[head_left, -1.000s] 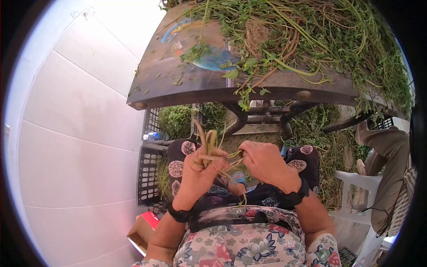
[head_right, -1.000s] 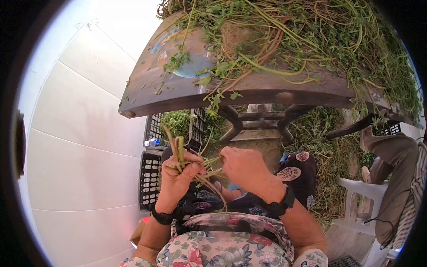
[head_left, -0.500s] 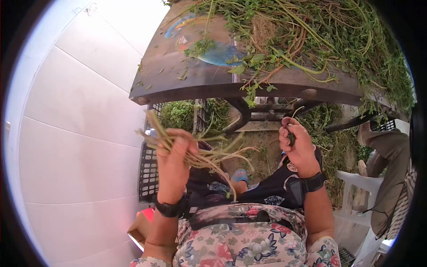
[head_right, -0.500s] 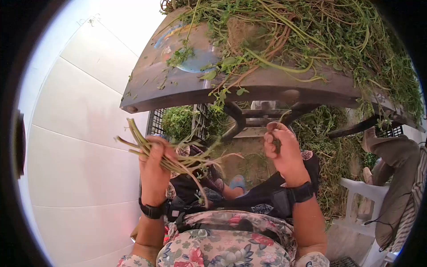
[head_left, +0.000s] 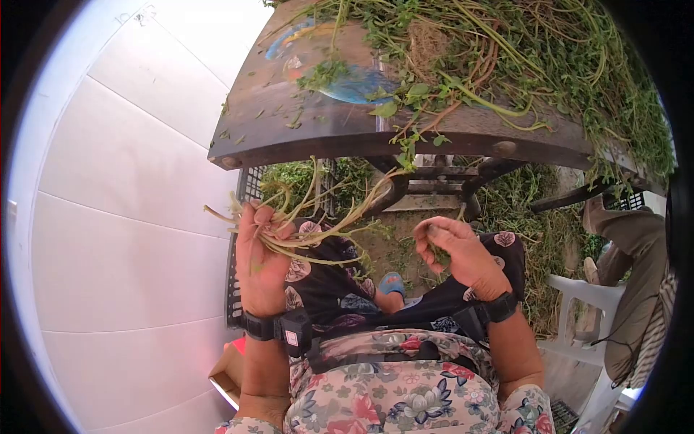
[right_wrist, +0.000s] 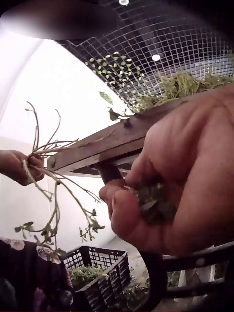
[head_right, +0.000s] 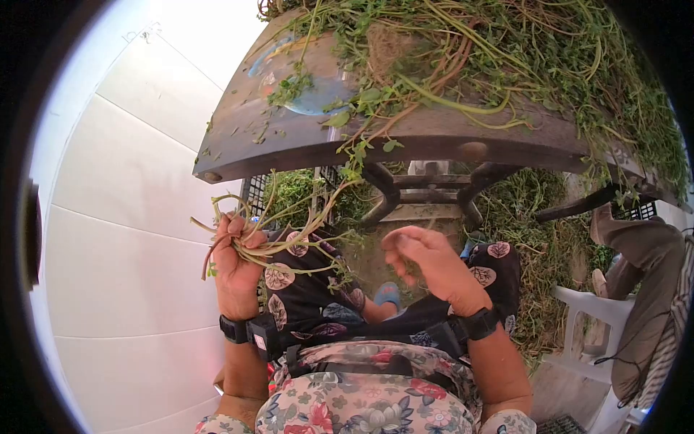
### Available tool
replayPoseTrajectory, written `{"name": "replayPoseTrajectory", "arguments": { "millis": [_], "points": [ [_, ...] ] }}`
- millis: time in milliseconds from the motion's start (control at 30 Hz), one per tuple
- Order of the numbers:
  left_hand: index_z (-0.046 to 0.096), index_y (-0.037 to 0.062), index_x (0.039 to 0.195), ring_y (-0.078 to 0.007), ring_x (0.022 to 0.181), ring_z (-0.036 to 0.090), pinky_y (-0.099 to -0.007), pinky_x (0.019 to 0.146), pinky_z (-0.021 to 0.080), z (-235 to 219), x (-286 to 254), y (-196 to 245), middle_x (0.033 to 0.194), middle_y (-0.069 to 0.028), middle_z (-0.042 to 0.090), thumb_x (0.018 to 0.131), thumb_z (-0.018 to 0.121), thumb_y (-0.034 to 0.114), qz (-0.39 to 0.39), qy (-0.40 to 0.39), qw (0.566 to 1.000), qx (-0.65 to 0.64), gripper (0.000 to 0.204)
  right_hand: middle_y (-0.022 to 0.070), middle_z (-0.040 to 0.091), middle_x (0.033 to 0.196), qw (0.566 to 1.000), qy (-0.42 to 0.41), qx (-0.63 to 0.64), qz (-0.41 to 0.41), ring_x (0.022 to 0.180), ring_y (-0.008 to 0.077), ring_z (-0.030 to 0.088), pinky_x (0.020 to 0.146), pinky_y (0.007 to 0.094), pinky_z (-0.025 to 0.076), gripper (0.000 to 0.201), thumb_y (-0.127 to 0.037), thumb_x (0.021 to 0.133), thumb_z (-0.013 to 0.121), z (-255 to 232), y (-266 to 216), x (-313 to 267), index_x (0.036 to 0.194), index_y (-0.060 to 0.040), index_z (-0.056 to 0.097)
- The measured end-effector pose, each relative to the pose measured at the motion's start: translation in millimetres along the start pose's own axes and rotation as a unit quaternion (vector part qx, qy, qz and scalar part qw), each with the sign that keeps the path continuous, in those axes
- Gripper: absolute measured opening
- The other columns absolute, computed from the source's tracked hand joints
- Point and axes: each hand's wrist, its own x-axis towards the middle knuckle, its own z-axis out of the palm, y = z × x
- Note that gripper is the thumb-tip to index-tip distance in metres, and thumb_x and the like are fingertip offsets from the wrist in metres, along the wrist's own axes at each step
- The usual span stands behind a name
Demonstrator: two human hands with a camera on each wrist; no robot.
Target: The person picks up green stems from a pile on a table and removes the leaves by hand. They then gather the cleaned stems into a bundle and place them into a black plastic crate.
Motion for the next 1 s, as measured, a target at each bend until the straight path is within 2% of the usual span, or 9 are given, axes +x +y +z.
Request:
{"name": "replayPoseTrajectory", "arguments": {
  "millis": [100, 200, 300, 400, 500, 600, 700, 900, 1000],
  "points": [
    [0.047, 0.0119, 0.094, -0.0095, 0.06, 0.043, -0.0259, 0.055, 0.037, 0.3, 1.3, -1.1, 0.069, 0.0039, 0.047, 0.098, 0.042, 0.024, -0.015, -0.013, 1.0, -0.021, 0.014, 0.0021, 0.055, 0.073, 0.996, -0.031, -0.083, -0.001, 0.058, 0.0091, 0.047, 0.049, 0.0235, 0.038, 0.02, -0.016, 0.094, 0.047, 5.4, 10.5, 3.5, 0.103, -0.0016, 0.058],
    [0.049, 0.0116, 0.087, -0.0117, 0.057, 0.041, -0.0269, 0.051, 0.037, 17.1, -6.4, -7.0, 0.067, 0.0022, 0.048, 0.097, 0.043, 0.027, 0.002, 0.065, 0.998, 0.026, 0.019, 0.0021, 0.056, 0.074, 0.986, -0.034, -0.164, -0.027, 0.058, 0.0075, 0.048, 0.052, 0.023, 0.039, 0.02, -0.014, 0.093, 0.046, 11.0, 11.6, 4.5, 0.102, -0.0001, 0.059],
    [0.049, 0.0112, 0.096, -0.0108, 0.061, 0.044, -0.027, 0.057, 0.039, 8.5, -7.0, -7.9, 0.069, 0.0035, 0.047, 0.096, 0.046, 0.026, -0.005, 0.006, 0.999, 0.037, 0.015, 0.0027, 0.058, 0.073, 0.936, 0.033, -0.315, -0.15, 0.062, 0.0069, 0.05, 0.055, 0.0237, 0.042, 0.021, -0.013, 0.092, 0.048, 13.4, 9.4, 7.1, 0.103, 0.0005, 0.059],
    [0.05, 0.0108, 0.097, -0.0112, 0.061, 0.045, -0.0275, 0.057, 0.039, -0.7, -3.7, -7.6, 0.07, 0.003, 0.047, 0.096, 0.045, 0.026, -0.036, -0.031, 0.999, 0.011, 0.016, 0.008, 0.06, 0.079, 0.879, 0.067, -0.384, -0.276, 0.068, 0.016, 0.057, 0.061, 0.029, 0.046, 0.02, -0.011, 0.089, 0.05, 11.9, 11.4, 14.5, 0.103, 0.0003, 0.059],
    [0.05, 0.0106, 0.097, -0.0113, 0.061, 0.045, -0.028, 0.056, 0.039, -2.0, -3.8, -9.7, 0.07, 0.0031, 0.047, 0.096, 0.045, 0.026, -0.056, -0.024, 0.998, -0.012, 0.016, 0.0152, 0.061, 0.099, 0.818, 0.049, -0.463, -0.337, 0.085, 0.0343, 0.06, 0.073, 0.037, 0.049, 0.025, -0.012, 0.083, 0.053, 18.6, 11.6, 21.7, 0.107, -0.0037, 0.058],
    [0.047, 0.0127, 0.088, -0.0113, 0.059, 0.04, -0.0265, 0.051, 0.037, 5.9, -3.7, -12.0, 0.069, 0.0033, 0.048, 0.097, 0.043, 0.028, -0.065, 0.014, 0.998, -0.012, 0.018, 0.015, 0.058, 0.104, 0.8, 0.024, -0.487, -0.349, 0.087, 0.0344, 0.059, 0.073, 0.0395, 0.049, 0.024, -0.011, 0.084, 0.051, 25.9, 17.9, 26.8, 0.106, -0.0042, 0.058],
    [0.047, 0.0125, 0.087, -0.0118, 0.06, 0.04, -0.0264, 0.052, 0.037, 11.3, -4.9, -7.8, 0.069, 0.0028, 0.048, 0.097, 0.043, 0.028, -0.06, 0.009, 0.998, -0.005, 0.019, 0.016, 0.059, 0.093, 0.8, -0.057, -0.514, -0.305, 0.085, 0.0348, 0.058, 0.073, 0.0404, 0.047, 0.021, -0.012, 0.085, 0.051, 20.8, 25.2, 28.7, 0.102, -0.0003, 0.056],
    [0.047, 0.0123, 0.087, -0.0122, 0.061, 0.041, -0.0273, 0.053, 0.037, 9.7, -3.8, -7.9, 0.069, 0.0024, 0.048, 0.097, 0.042, 0.028, -0.064, 0.026, 0.997, -0.021, 0.019, 0.0156, 0.063, 0.088, 0.888, -0.081, -0.401, -0.208, 0.082, 0.0317, 0.061, 0.07, 0.0368, 0.048, 0.021, -0.013, 0.088, 0.049, 23.2, 32.1, 21.6, 0.102, 0.0009, 0.056],
    [0.05, 0.0121, 0.095, -0.0108, 0.061, 0.044, -0.0275, 0.055, 0.038, 6.1, -3.6, -10.5, 0.068, 0.0039, 0.045, 0.096, 0.045, 0.027, -0.065, 0.001, 0.998, -0.008, 0.015, 0.0153, 0.064, 0.089, 0.874, -0.078, -0.396, -0.272, 0.08, 0.0301, 0.062, 0.069, 0.035, 0.048, 0.02, -0.013, 0.089, 0.049, 27.0, 36.1, 22.0, 0.101, 0.0014, 0.057]
  ]
}}
